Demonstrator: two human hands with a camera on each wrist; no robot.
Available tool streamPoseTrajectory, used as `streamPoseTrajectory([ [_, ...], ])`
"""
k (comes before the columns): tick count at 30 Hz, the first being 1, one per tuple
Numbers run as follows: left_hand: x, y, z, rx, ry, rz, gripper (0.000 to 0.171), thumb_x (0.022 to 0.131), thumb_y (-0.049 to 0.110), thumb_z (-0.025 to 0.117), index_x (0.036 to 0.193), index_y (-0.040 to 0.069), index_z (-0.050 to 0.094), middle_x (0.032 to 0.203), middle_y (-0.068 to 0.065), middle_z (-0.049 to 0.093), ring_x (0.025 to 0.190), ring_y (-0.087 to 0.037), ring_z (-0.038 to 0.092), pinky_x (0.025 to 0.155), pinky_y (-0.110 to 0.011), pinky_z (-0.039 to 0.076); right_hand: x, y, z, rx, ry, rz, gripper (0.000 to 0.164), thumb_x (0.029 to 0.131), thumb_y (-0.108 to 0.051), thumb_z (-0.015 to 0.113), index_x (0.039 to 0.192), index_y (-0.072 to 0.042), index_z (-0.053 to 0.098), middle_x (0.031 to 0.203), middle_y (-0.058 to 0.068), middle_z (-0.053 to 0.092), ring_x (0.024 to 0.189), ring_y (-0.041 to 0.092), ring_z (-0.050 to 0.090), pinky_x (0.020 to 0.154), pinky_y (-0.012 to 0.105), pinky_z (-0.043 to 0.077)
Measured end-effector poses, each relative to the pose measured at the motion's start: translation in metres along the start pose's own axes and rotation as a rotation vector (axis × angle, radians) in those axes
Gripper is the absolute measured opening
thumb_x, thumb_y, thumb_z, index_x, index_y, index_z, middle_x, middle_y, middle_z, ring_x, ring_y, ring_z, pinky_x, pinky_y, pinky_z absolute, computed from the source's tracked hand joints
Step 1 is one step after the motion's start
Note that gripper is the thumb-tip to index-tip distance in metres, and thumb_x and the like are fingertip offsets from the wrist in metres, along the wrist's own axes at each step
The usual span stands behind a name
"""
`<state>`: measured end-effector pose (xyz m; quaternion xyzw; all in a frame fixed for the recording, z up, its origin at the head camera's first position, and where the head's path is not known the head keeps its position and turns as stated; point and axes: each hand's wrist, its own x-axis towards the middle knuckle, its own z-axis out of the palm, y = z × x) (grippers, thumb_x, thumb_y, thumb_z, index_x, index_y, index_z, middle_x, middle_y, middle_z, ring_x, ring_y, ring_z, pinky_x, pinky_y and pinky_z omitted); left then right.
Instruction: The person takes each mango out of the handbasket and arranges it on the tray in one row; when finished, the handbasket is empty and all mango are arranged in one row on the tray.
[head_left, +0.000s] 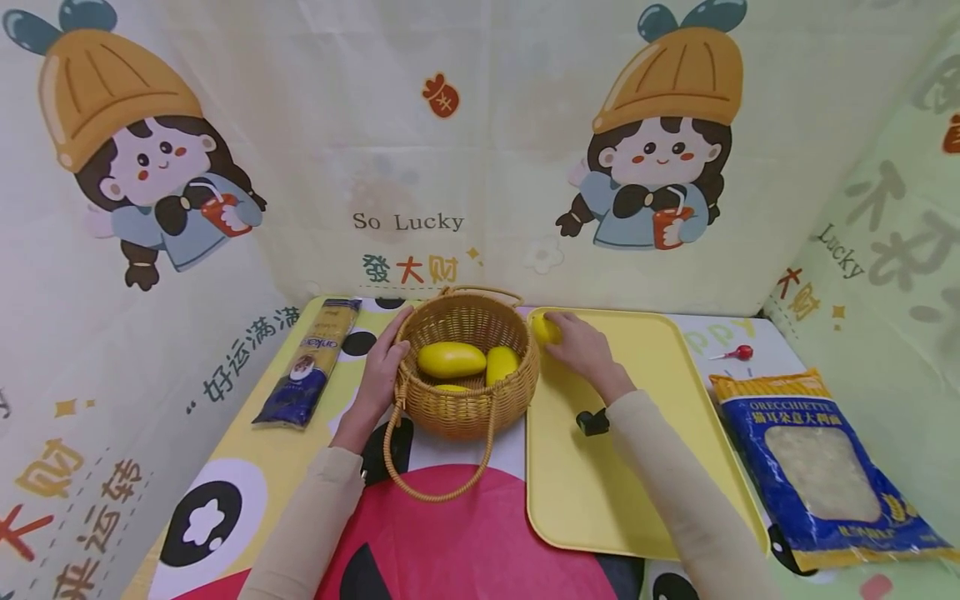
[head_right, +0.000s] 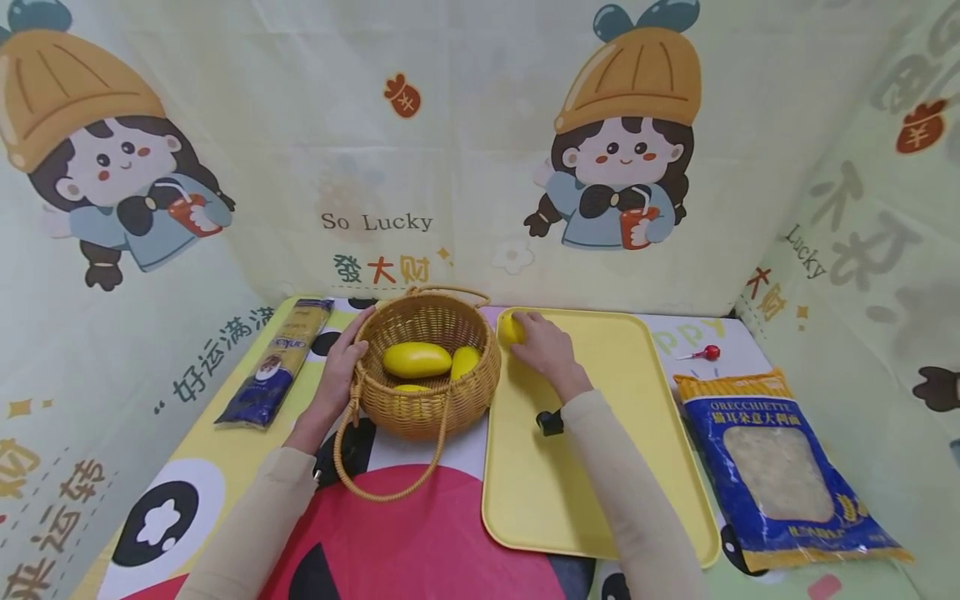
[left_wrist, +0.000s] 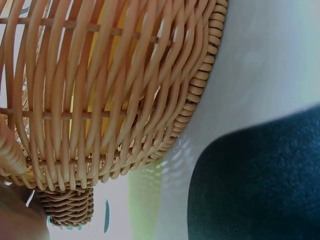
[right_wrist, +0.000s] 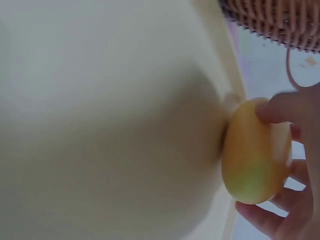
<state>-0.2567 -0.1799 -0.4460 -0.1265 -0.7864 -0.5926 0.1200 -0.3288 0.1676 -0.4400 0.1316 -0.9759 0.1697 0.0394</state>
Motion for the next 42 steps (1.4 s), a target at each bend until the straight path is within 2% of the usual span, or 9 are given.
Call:
streamPoseTrajectory([
  [4,0.001,0.0,-0.001,-0.004,0.002,-0.004,0.053,0.103,0.019,0.037,0.156,0.022,0.034,0.163,0.002,0.032,0.15,-0.023,0.029,0.121,-0.054,0.026,0.001,-0.003,-0.002,0.035,-0.016,0.011,0.06,0.092,-0.03,0.061,0.148,-0.014,0.047,0.151,0.018,0.046,0.132,0.042,0.05,0.101,0.06,0.046],
  [10,0.001,-0.001,-0.001,-0.007,-0.006,-0.008,0.053,0.104,0.02,0.037,0.156,0.028,0.034,0.162,0.006,0.032,0.15,-0.021,0.029,0.121,-0.052,0.026,0.003,-0.002,0.003,0.061,0.037,0.065,0.061,0.093,-0.032,0.061,0.148,-0.011,0.046,0.148,0.02,0.047,0.128,0.042,0.052,0.102,0.058,0.046],
  [19,0.0,-0.001,0.0,-0.023,-0.001,0.0,0.053,0.103,0.02,0.037,0.156,0.023,0.034,0.162,0.004,0.033,0.149,-0.023,0.031,0.12,-0.054,0.028,0.003,0.001,0.007,0.067,0.032,0.079,0.068,0.094,-0.043,0.061,0.153,-0.016,0.04,0.152,0.023,0.042,0.132,0.045,0.048,0.104,0.061,0.043],
  [22,0.0,-0.001,0.0,-0.018,-0.002,-0.007,0.053,0.103,0.02,0.037,0.156,0.026,0.034,0.162,0.005,0.033,0.149,-0.021,0.031,0.12,-0.052,0.028,0.002,0.002,0.006,0.07,0.031,0.086,0.069,0.094,-0.045,0.059,0.154,-0.017,0.039,0.153,0.022,0.04,0.133,0.044,0.047,0.104,0.061,0.043],
  [25,-0.001,0.004,0.0,-0.028,-0.009,-0.027,0.053,0.103,0.018,0.037,0.156,0.027,0.035,0.163,0.004,0.032,0.15,-0.021,0.03,0.121,-0.051,0.027,0.0,0.003,0.004,0.064,0.033,0.087,0.07,0.094,-0.047,0.057,0.154,-0.017,0.038,0.155,0.022,0.038,0.135,0.044,0.045,0.103,0.062,0.043],
  [30,-0.007,0.027,-0.003,-0.026,-0.03,-0.047,0.055,0.102,0.012,0.037,0.157,0.018,0.033,0.163,-0.005,0.031,0.151,-0.028,0.028,0.121,-0.054,0.026,-0.001,0.002,-0.006,0.037,0.043,0.088,0.071,0.094,-0.051,0.056,0.154,-0.018,0.039,0.154,0.019,0.041,0.135,0.043,0.046,0.099,0.064,0.045],
  [32,-0.007,0.03,-0.003,-0.016,-0.035,-0.048,0.055,0.102,0.012,0.036,0.157,0.016,0.032,0.164,-0.007,0.03,0.151,-0.03,0.028,0.12,-0.055,0.026,-0.002,0.001,-0.011,0.031,0.057,0.088,0.071,0.093,-0.052,0.056,0.153,-0.019,0.039,0.153,0.018,0.042,0.134,0.043,0.047,0.096,0.064,0.047],
  [38,-0.002,0.005,-0.002,-0.027,-0.018,-0.04,0.053,0.104,0.018,0.036,0.156,0.026,0.033,0.164,0.001,0.03,0.151,-0.023,0.028,0.121,-0.052,0.025,-0.002,-0.006,-0.026,0.047,0.116,0.034,0.068,0.093,-0.053,0.055,0.152,-0.021,0.042,0.152,0.016,0.045,0.132,0.041,0.05,0.095,0.062,0.048],
  [42,0.0,-0.002,-0.001,-0.008,-0.001,-0.021,0.053,0.103,0.021,0.036,0.156,0.027,0.034,0.163,0.002,0.032,0.15,-0.023,0.03,0.12,-0.053,0.028,-0.003,-0.014,-0.035,0.061,0.133,0.002,0.068,0.094,-0.054,0.054,0.152,-0.022,0.041,0.153,0.014,0.045,0.134,0.038,0.049,0.1,0.059,0.047],
])
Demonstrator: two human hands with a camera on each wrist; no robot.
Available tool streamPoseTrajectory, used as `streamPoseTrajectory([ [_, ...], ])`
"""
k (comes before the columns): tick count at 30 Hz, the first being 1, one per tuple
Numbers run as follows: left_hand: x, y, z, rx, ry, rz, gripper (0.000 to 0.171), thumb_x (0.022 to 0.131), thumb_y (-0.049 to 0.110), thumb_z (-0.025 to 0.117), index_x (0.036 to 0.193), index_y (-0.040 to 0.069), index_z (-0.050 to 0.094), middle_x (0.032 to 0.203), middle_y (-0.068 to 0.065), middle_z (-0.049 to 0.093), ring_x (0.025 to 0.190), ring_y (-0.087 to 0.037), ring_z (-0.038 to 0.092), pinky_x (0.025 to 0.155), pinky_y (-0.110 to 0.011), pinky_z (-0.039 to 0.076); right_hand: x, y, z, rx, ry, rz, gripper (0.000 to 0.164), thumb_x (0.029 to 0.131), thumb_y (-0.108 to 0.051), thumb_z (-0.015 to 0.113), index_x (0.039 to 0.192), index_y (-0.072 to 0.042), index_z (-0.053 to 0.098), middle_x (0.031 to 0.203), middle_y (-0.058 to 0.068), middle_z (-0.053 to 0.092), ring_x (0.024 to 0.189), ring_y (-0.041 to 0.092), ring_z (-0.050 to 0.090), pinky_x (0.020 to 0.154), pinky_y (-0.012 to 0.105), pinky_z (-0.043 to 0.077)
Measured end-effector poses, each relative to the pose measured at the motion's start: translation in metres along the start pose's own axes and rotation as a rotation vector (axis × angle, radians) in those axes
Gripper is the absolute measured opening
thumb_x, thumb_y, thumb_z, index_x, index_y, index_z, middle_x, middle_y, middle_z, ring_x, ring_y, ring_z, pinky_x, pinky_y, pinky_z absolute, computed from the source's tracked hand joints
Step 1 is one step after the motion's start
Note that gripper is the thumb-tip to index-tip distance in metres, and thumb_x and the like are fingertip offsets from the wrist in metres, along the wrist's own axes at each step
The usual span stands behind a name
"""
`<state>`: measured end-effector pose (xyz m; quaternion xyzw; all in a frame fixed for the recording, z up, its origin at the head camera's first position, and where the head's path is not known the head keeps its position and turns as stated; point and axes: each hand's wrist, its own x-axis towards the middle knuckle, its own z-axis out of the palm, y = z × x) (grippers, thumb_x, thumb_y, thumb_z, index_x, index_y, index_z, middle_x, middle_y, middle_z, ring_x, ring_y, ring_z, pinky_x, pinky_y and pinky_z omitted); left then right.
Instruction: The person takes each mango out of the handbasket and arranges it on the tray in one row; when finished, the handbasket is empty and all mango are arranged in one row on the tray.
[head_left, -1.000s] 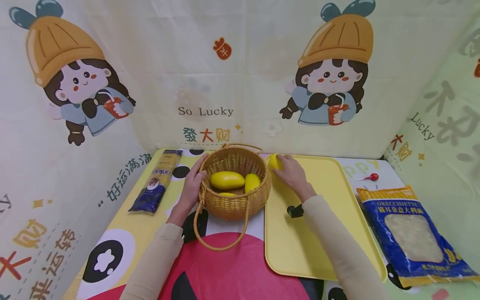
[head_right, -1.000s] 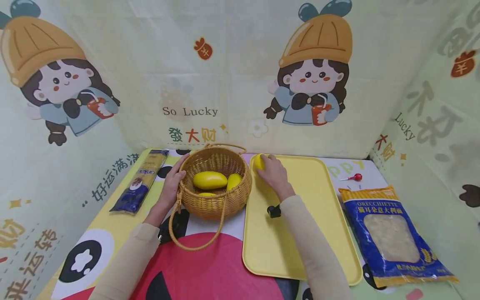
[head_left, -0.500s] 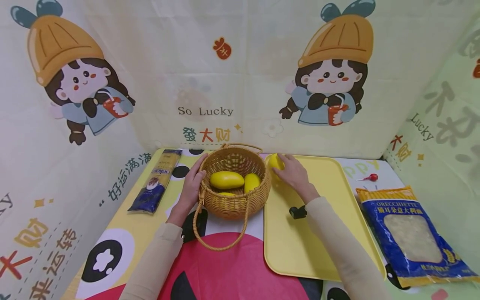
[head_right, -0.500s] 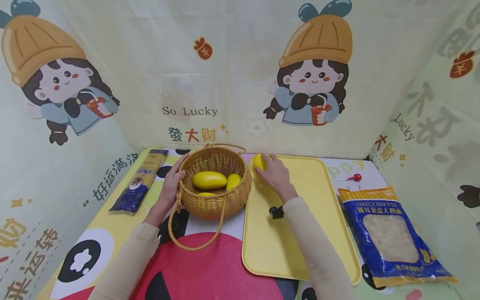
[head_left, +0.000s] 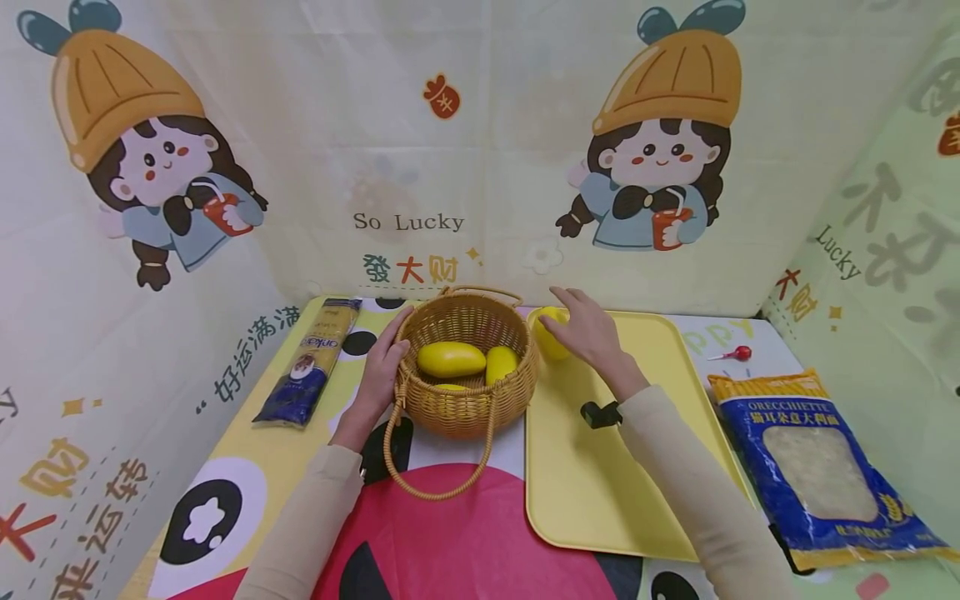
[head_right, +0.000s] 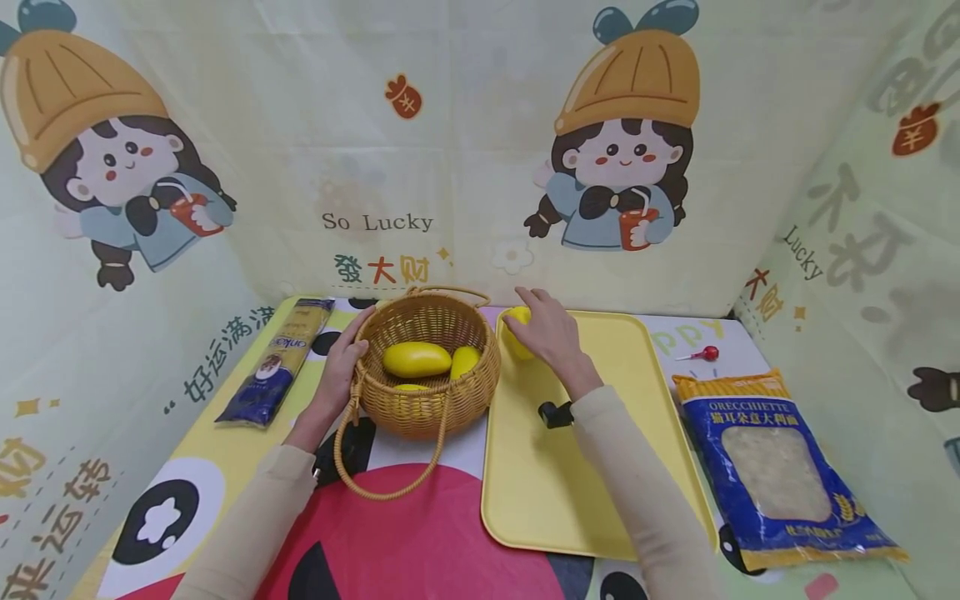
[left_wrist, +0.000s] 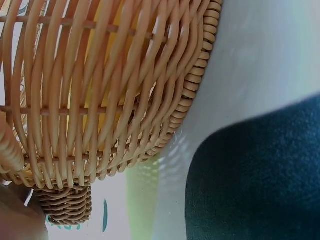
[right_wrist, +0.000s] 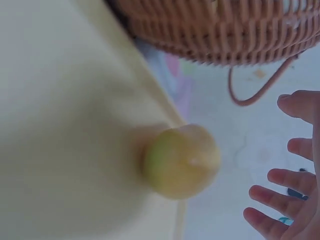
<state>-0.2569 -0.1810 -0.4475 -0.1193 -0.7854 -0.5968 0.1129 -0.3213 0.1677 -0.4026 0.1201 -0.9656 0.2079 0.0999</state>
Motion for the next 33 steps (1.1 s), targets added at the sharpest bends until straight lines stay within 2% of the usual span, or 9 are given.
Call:
streamPoseTrajectory([
  [7,-0.001,0.001,-0.001,0.001,0.008,0.004,0.053,0.103,0.02,0.037,0.153,0.036,0.037,0.162,0.002,0.033,0.149,-0.023,0.031,0.12,-0.054,0.028,0.0,-0.022,-0.012,0.058,0.036,-0.069,0.066,0.093,-0.053,0.058,0.152,-0.025,0.043,0.153,0.01,0.047,0.137,0.033,0.048,0.104,0.055,0.045],
  [12,-0.001,0.001,-0.001,-0.012,0.009,0.011,0.054,0.103,0.016,0.036,0.155,0.028,0.035,0.163,0.0,0.032,0.15,-0.025,0.03,0.121,-0.054,0.025,-0.002,-0.045,-0.02,0.114,0.034,-0.138,0.064,0.094,-0.049,0.06,0.151,-0.026,0.043,0.153,0.007,0.046,0.138,0.032,0.047,0.107,0.055,0.043],
  [15,-0.001,0.001,0.0,-0.019,0.009,0.013,0.054,0.103,0.015,0.036,0.155,0.029,0.036,0.162,0.003,0.033,0.15,-0.024,0.03,0.121,-0.053,0.026,-0.004,-0.057,-0.024,0.143,0.019,-0.196,0.062,0.094,-0.043,0.061,0.151,-0.025,0.044,0.153,0.007,0.047,0.138,0.032,0.046,0.108,0.054,0.042],
  [18,0.0,0.001,0.001,-0.025,0.009,0.012,0.053,0.103,0.016,0.036,0.153,0.036,0.037,0.161,0.005,0.034,0.149,-0.022,0.031,0.12,-0.052,0.028,-0.007,-0.069,-0.026,0.159,-0.004,-0.254,0.062,0.093,-0.039,0.063,0.151,-0.025,0.044,0.151,0.006,0.048,0.138,0.031,0.047,0.108,0.053,0.043],
  [22,0.0,0.0,0.001,-0.029,0.01,0.012,0.053,0.103,0.016,0.036,0.152,0.039,0.037,0.162,0.003,0.033,0.15,-0.023,0.031,0.119,-0.054,0.028,-0.008,-0.083,-0.024,0.158,-0.049,-0.326,0.063,0.093,-0.037,0.067,0.15,-0.025,0.044,0.15,0.005,0.049,0.136,0.029,0.048,0.108,0.05,0.045],
  [27,-0.001,0.005,0.0,-0.033,-0.007,0.0,0.054,0.103,0.015,0.036,0.155,0.031,0.035,0.163,-0.006,0.031,0.15,-0.025,0.029,0.121,-0.053,0.025,-0.008,-0.098,-0.02,0.154,-0.113,-0.402,0.06,0.093,-0.037,0.066,0.149,-0.024,0.047,0.146,0.004,0.054,0.133,0.027,0.052,0.107,0.047,0.046],
  [33,-0.009,0.034,-0.003,-0.029,-0.03,-0.009,0.055,0.102,0.01,0.035,0.156,0.016,0.033,0.163,-0.014,0.03,0.15,-0.031,0.029,0.121,-0.054,0.025,-0.004,-0.112,-0.011,0.127,-0.214,-0.484,0.059,0.093,-0.038,0.066,0.147,-0.02,0.049,0.147,0.004,0.054,0.136,0.024,0.051,0.111,0.043,0.044],
])
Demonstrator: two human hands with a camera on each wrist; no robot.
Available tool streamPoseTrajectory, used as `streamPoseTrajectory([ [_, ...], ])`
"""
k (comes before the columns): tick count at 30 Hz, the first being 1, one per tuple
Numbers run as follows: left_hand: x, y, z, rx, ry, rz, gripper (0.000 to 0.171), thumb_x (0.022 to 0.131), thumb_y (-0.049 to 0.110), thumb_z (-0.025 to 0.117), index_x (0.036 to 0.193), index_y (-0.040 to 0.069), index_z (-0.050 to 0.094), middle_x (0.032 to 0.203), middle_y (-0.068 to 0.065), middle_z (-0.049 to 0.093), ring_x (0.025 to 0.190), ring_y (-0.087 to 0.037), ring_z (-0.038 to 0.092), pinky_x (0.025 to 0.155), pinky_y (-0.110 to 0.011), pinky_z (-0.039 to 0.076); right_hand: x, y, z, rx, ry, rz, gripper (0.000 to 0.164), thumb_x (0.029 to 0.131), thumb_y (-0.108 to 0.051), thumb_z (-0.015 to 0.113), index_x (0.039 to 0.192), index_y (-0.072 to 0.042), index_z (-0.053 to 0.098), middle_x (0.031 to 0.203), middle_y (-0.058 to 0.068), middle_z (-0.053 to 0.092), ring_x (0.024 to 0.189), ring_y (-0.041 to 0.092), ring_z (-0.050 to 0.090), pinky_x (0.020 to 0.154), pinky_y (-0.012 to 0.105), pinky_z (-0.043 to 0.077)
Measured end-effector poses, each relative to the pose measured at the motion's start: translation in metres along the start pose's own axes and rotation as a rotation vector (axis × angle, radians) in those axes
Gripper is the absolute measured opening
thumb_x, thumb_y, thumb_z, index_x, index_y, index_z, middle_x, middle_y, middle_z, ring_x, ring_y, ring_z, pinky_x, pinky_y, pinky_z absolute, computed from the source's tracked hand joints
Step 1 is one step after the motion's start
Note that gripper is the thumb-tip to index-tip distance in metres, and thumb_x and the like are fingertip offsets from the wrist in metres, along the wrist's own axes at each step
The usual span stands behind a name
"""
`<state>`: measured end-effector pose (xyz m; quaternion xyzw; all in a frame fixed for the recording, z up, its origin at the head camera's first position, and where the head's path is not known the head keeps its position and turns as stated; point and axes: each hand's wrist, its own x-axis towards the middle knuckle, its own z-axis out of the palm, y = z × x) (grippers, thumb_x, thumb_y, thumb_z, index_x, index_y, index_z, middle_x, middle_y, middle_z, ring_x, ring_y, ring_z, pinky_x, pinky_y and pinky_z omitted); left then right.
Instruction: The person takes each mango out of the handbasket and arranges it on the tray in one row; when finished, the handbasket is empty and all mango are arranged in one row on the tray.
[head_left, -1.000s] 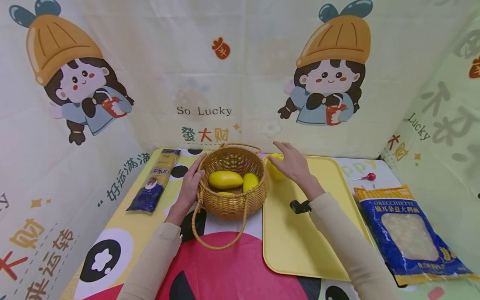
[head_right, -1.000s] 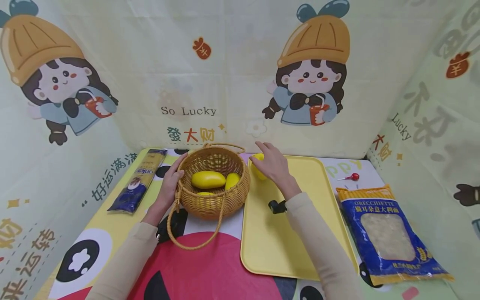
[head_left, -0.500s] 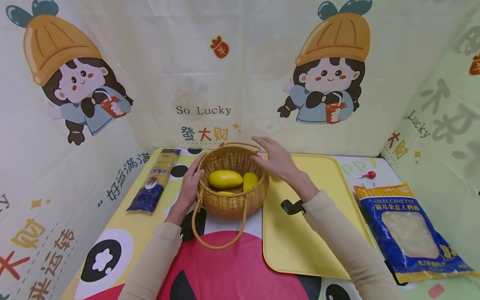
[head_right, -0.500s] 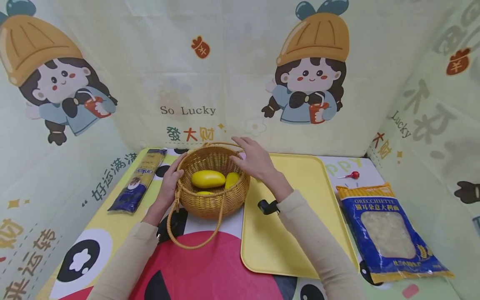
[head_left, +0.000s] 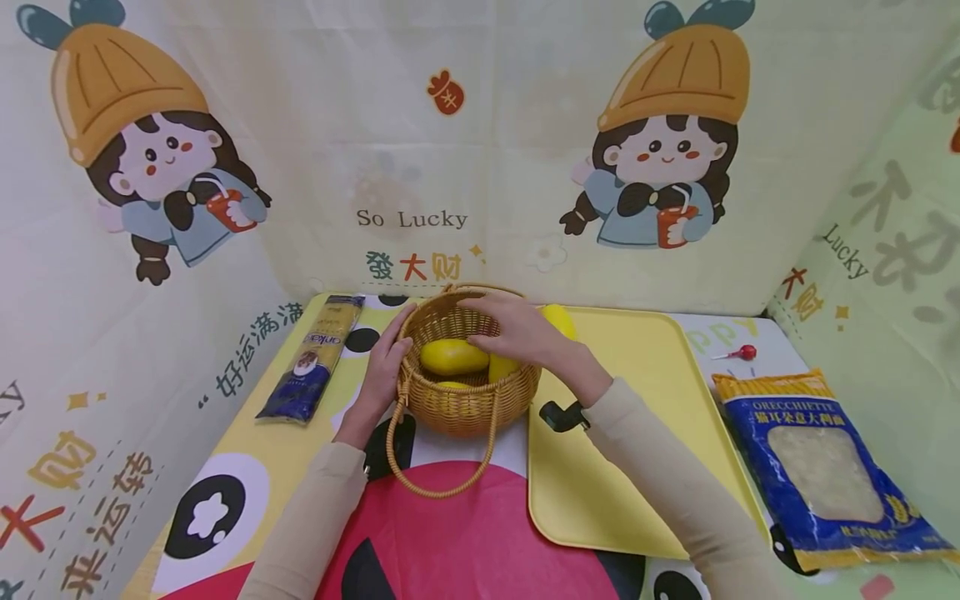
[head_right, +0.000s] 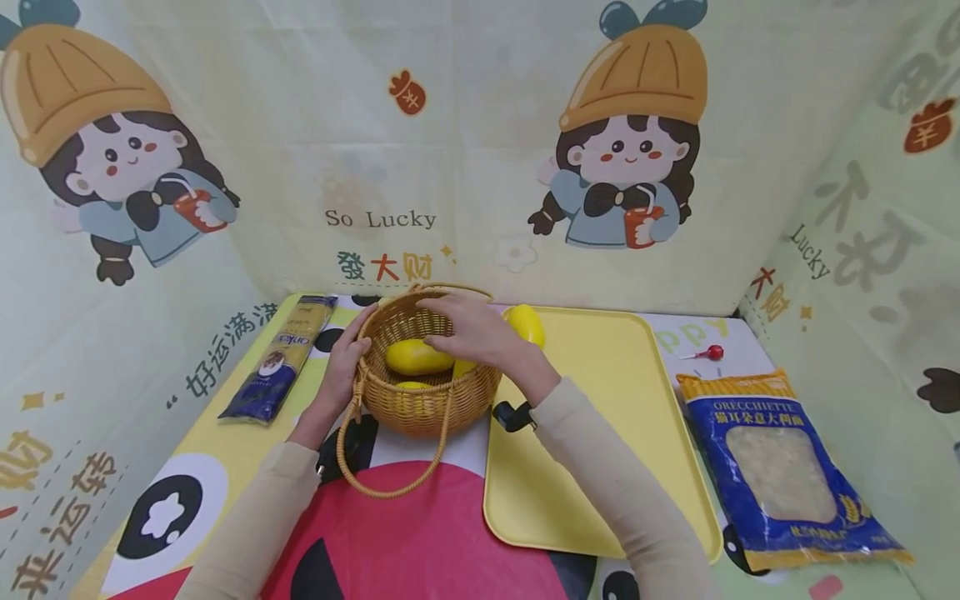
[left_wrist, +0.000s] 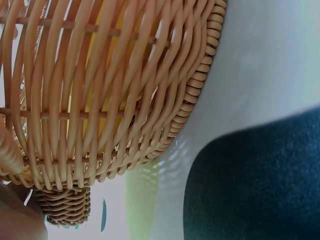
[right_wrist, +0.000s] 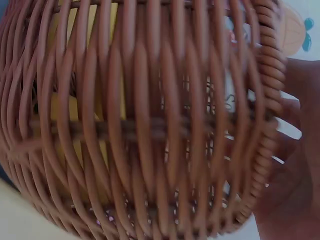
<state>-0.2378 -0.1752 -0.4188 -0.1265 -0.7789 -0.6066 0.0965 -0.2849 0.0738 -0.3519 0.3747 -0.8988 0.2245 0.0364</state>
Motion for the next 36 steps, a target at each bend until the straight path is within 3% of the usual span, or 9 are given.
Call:
streamPoseTrajectory([
  [3,-0.001,0.006,0.0,0.004,-0.004,-0.011,0.055,0.102,0.01,0.035,0.157,0.016,0.033,0.163,-0.011,0.03,0.15,-0.03,0.028,0.121,-0.052,0.025,0.004,0.0,0.007,0.001,-0.056,0.008,0.06,0.093,-0.038,0.066,0.148,-0.018,0.049,0.147,0.003,0.055,0.136,0.023,0.051,0.112,0.042,0.042],
  [10,0.008,-0.023,-0.001,-0.006,0.008,-0.007,0.054,0.103,0.017,0.036,0.154,0.033,0.034,0.164,-0.001,0.03,0.151,-0.022,0.027,0.122,-0.051,0.023,0.012,0.0,0.014,-0.04,-0.17,0.071,0.064,0.092,-0.04,0.066,0.149,-0.02,0.047,0.149,0.003,0.053,0.138,0.023,0.049,0.113,0.042,0.041],
  [13,0.01,-0.028,-0.001,-0.008,0.017,-0.001,0.054,0.103,0.017,0.036,0.154,0.034,0.035,0.164,0.001,0.03,0.151,-0.022,0.027,0.122,-0.052,0.024,0.016,-0.002,0.015,-0.076,-0.233,0.093,0.063,0.091,-0.037,0.067,0.149,-0.021,0.047,0.15,0.003,0.052,0.14,0.024,0.047,0.114,0.043,0.04],
  [21,0.011,-0.035,0.002,-0.011,0.028,0.013,0.053,0.103,0.02,0.036,0.152,0.04,0.036,0.163,0.0,0.031,0.15,-0.02,0.03,0.121,-0.051,0.025,0.025,0.003,0.026,-0.135,-0.284,0.04,0.059,0.09,-0.028,0.068,0.145,-0.017,0.052,0.14,0.005,0.061,0.128,0.023,0.055,0.11,0.041,0.043],
  [25,0.01,-0.03,0.001,-0.03,0.012,-0.009,0.054,0.103,0.017,0.036,0.154,0.034,0.035,0.163,0.003,0.03,0.151,-0.022,0.028,0.122,-0.05,0.024,0.028,0.002,0.027,-0.106,-0.292,0.021,0.056,0.089,-0.025,0.069,0.143,-0.015,0.055,0.135,0.006,0.063,0.123,0.024,0.057,0.107,0.042,0.044],
  [31,0.002,-0.002,0.0,-0.028,-0.011,-0.022,0.056,0.102,0.012,0.036,0.157,0.019,0.032,0.164,-0.008,0.028,0.15,-0.03,0.028,0.121,-0.053,0.025,0.034,0.0,0.029,-0.092,-0.329,0.03,0.059,0.088,-0.025,0.07,0.144,-0.016,0.054,0.143,0.005,0.058,0.133,0.024,0.052,0.112,0.042,0.041],
  [36,-0.001,0.004,0.0,-0.031,-0.016,-0.03,0.055,0.102,0.013,0.036,0.157,0.02,0.033,0.164,-0.007,0.029,0.15,-0.027,0.029,0.121,-0.051,0.026,0.038,0.001,0.036,-0.079,-0.361,-0.009,0.06,0.089,-0.022,0.07,0.146,-0.014,0.051,0.145,0.006,0.056,0.136,0.024,0.049,0.115,0.041,0.038],
])
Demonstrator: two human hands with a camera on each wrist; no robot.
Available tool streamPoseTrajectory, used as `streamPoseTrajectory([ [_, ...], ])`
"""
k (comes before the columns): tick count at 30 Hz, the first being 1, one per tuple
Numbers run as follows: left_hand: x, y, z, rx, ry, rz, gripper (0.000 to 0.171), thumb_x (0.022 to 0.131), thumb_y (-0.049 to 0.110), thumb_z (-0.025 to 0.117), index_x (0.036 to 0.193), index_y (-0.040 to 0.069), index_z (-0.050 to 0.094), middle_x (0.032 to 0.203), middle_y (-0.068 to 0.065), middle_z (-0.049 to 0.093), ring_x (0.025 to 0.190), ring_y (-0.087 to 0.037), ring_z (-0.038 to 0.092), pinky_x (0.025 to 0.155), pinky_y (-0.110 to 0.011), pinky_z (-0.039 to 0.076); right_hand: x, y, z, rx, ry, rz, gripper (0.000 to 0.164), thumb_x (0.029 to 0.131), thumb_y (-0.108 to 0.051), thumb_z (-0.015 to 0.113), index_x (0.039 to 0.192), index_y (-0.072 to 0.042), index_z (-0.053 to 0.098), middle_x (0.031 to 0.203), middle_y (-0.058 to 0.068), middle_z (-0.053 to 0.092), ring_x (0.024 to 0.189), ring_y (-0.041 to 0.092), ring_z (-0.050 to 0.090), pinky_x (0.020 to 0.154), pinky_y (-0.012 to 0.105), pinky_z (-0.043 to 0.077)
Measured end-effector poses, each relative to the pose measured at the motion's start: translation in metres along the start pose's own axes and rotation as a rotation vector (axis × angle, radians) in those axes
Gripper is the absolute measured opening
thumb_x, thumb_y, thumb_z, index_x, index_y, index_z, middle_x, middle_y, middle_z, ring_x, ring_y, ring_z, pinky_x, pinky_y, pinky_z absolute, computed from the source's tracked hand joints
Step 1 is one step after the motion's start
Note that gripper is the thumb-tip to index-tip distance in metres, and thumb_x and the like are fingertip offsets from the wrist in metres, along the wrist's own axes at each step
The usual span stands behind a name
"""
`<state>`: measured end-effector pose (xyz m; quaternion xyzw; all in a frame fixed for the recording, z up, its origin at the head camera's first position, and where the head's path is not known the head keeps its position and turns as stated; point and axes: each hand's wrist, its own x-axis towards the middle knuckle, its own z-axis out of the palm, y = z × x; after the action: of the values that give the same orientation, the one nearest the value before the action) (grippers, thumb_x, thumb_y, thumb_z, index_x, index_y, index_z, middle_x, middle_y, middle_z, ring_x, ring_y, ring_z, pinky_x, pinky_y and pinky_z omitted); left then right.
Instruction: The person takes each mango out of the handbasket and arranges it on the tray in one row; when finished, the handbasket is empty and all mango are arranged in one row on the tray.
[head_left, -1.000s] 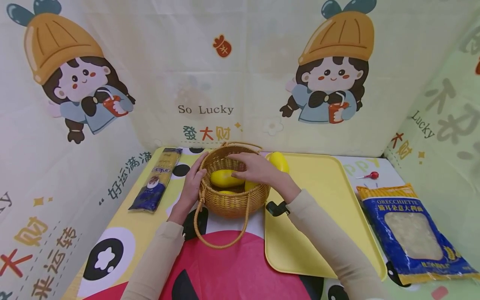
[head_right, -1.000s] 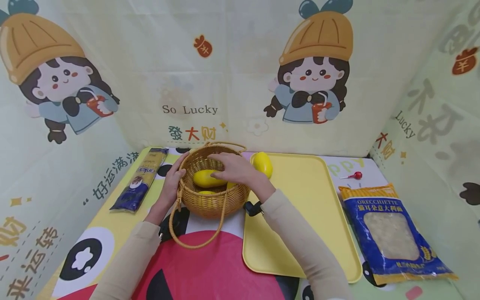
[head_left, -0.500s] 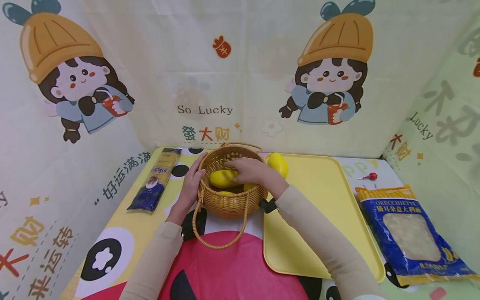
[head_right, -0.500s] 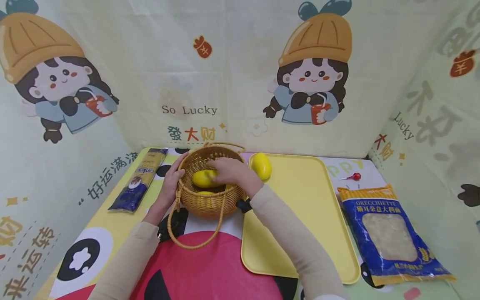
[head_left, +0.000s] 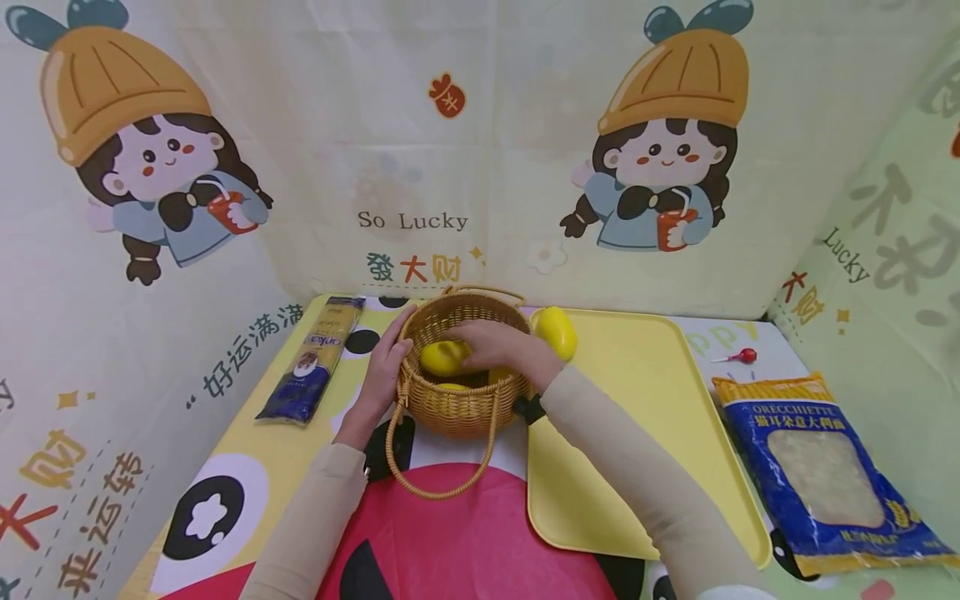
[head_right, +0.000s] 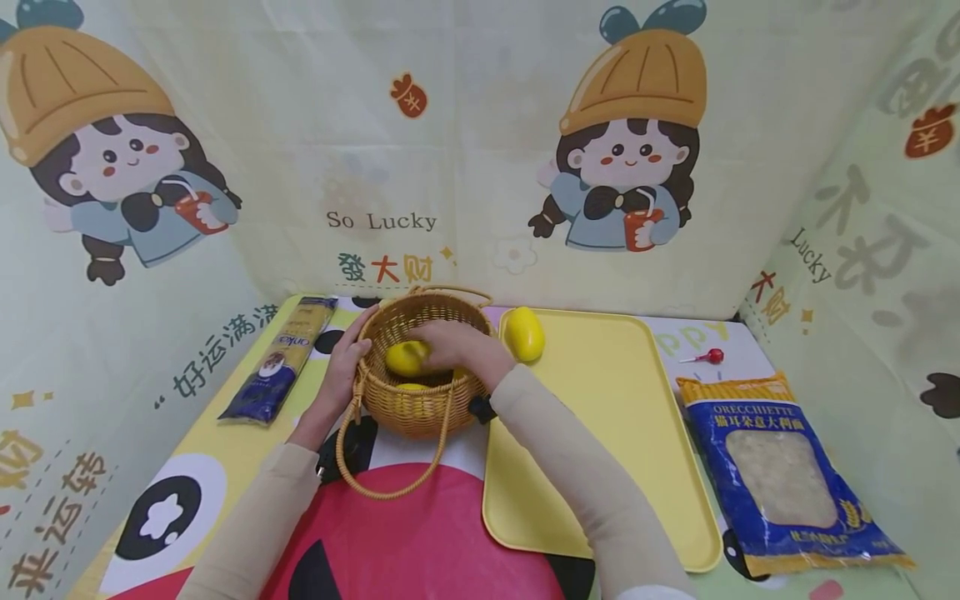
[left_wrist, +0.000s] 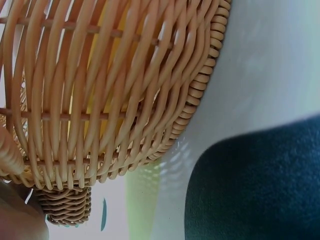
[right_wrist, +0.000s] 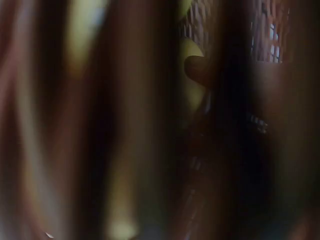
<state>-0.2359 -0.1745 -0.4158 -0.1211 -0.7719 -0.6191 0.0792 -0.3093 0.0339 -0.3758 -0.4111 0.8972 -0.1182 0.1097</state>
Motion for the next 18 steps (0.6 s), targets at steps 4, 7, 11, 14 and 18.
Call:
streamPoseTrajectory([
  [4,0.0,-0.0006,0.0002,-0.006,0.002,0.009,0.055,0.102,0.013,0.037,0.156,0.021,0.034,0.164,-0.007,0.029,0.15,-0.026,0.029,0.122,-0.05,0.026,0.0031,0.0004,0.0022,0.043,-0.033,-0.024,0.064,0.089,-0.021,0.07,0.149,-0.015,0.047,0.149,0.006,0.052,0.138,0.024,0.047,0.117,0.041,0.036],
  [7,0.0009,-0.0009,0.0,0.003,0.001,0.016,0.055,0.102,0.013,0.037,0.156,0.021,0.034,0.164,-0.009,0.029,0.15,-0.027,0.028,0.122,-0.05,0.025,0.0037,0.0004,0.0026,0.06,-0.065,-0.006,0.068,0.088,-0.021,0.071,0.151,-0.018,0.045,0.152,0.005,0.049,0.14,0.024,0.045,0.118,0.042,0.035],
  [11,0.0014,-0.0011,-0.0003,0.006,0.0,0.009,0.055,0.102,0.014,0.037,0.156,0.023,0.034,0.164,-0.008,0.029,0.15,-0.027,0.029,0.121,-0.051,0.026,0.0041,-0.0001,0.003,0.057,-0.08,-0.005,0.069,0.087,-0.02,0.071,0.151,-0.018,0.045,0.152,0.006,0.048,0.14,0.025,0.044,0.117,0.043,0.035],
  [14,0.0011,-0.0009,-0.0003,0.006,0.0,-0.003,0.054,0.102,0.015,0.037,0.156,0.024,0.034,0.164,-0.005,0.03,0.15,-0.026,0.029,0.121,-0.05,0.027,0.0045,-0.0005,0.0035,0.058,-0.091,-0.019,0.068,0.087,-0.018,0.07,0.15,-0.016,0.045,0.15,0.008,0.049,0.136,0.025,0.047,0.117,0.042,0.036],
  [18,0.0006,-0.0006,-0.0001,0.002,0.001,-0.01,0.054,0.103,0.015,0.036,0.156,0.024,0.034,0.164,-0.005,0.029,0.15,-0.027,0.029,0.121,-0.05,0.027,0.0048,-0.0009,0.0042,0.036,-0.129,-0.049,0.067,0.087,-0.016,0.069,0.15,-0.013,0.046,0.146,0.009,0.05,0.128,0.023,0.049,0.114,0.04,0.039],
])
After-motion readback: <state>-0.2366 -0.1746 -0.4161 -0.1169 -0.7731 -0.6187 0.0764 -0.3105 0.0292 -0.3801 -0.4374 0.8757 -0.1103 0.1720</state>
